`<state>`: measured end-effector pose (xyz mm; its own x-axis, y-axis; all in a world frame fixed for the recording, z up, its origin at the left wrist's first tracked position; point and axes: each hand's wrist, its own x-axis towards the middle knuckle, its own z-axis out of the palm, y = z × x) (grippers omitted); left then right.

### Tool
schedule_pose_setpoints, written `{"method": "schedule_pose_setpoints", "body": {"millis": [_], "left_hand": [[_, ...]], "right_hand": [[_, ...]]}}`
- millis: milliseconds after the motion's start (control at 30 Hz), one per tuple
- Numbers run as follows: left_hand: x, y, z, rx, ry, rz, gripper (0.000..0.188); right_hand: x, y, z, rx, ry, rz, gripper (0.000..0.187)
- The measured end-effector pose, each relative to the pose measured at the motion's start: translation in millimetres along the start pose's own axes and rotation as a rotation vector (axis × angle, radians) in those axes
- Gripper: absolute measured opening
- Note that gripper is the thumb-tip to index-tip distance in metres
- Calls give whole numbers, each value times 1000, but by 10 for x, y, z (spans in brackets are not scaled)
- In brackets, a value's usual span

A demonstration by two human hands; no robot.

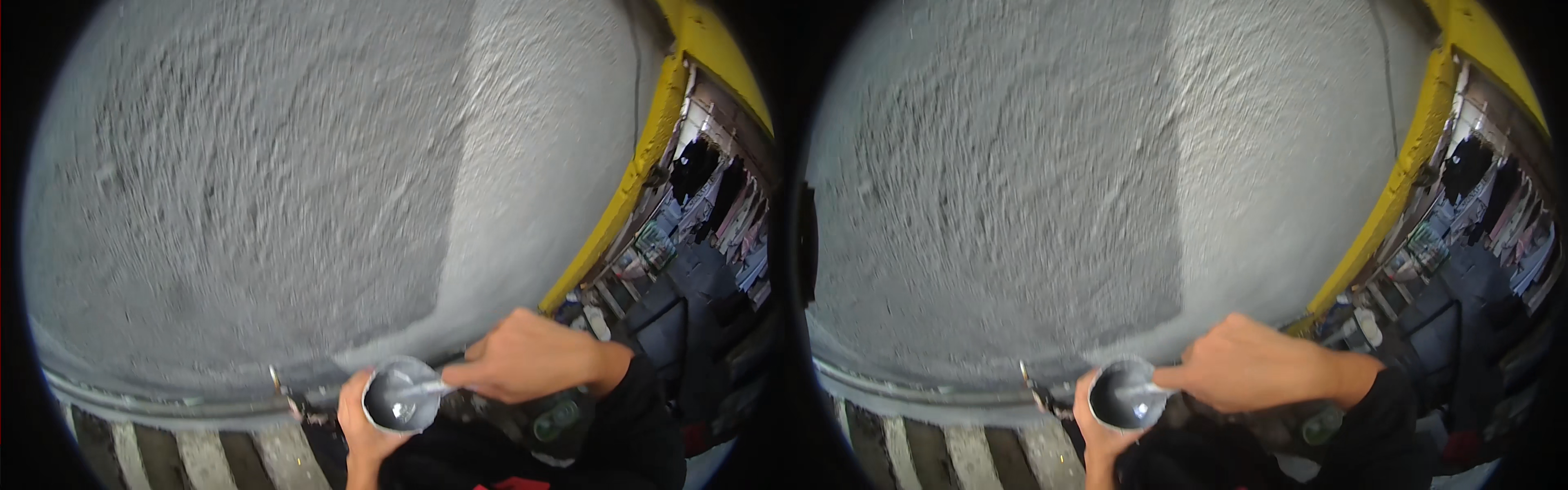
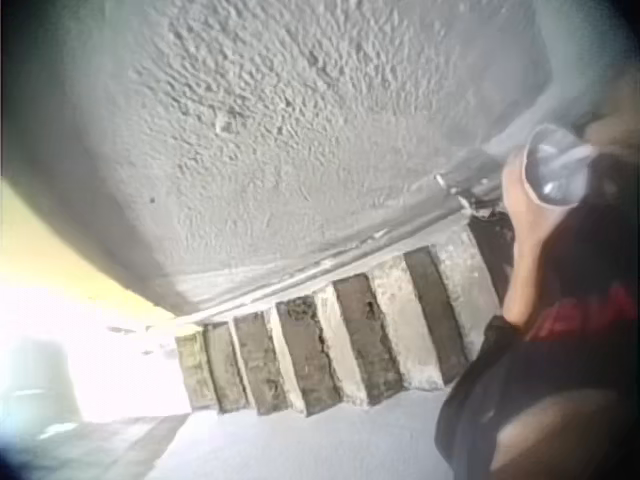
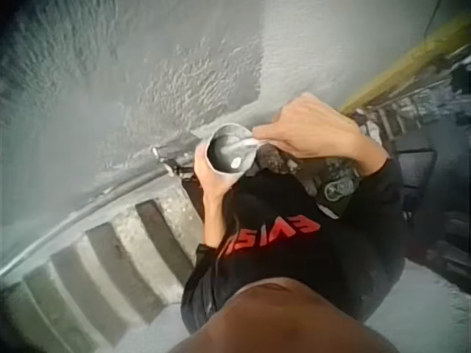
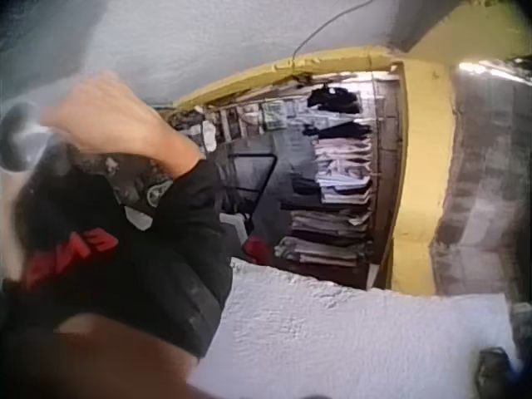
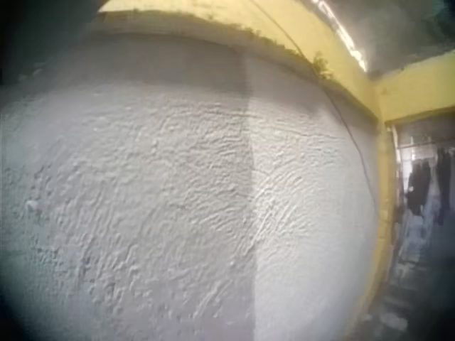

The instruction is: The person paints a textured wall with white paint using a brush. They repeatedly dip the brush into a small container held in the left hand and apply the paint to the wall surface in a steady, repetitive motion.

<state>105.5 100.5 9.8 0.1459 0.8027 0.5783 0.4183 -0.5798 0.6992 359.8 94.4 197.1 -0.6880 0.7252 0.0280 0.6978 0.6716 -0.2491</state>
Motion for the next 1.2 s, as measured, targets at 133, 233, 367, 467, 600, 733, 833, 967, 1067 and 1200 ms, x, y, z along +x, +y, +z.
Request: {"method": "schedule_pose_setpoints", "body": {"millis": [133, 233, 367, 467, 600, 733, 833, 967, 1067, 1200], "left_hand": [[-12, -28, -25, -40, -35, 78, 87], [11, 11, -30, -70, -11, 90, 82], [41, 41, -42, -13, -4, 119, 82], [53, 38, -28, 11, -13, 142, 82], [46, 44, -27, 22, -26, 158, 82], [32, 59, -30, 20, -27, 151, 83], [-9, 65, -52, 42, -18, 130, 83], [-9, 95, -57, 54, -20, 140, 83], [1, 123, -46, 47, -26, 154, 83], [-5, 167, -54, 39, -33, 139, 83]], "right_hand": [[-65, -76, 5, -80, 60, 42, 13], [-9, -89, -37, -124, 44, 50, 15], [94, -41, 53, -187, 41, 4, 22], [177, -30, 157, -198, 6, 3, 27], [241, 0, 230, -182, -11, -21, 29], [240, -11, 228, -177, -9, -1, 30], [198, -33, 134, -175, 13, 14, 30], [147, -54, 128, -163, 46, 29, 30], [167, -72, 287, -195, 9, 11, 30], [136, -96, 283, -183, 28, 28, 30]]}}
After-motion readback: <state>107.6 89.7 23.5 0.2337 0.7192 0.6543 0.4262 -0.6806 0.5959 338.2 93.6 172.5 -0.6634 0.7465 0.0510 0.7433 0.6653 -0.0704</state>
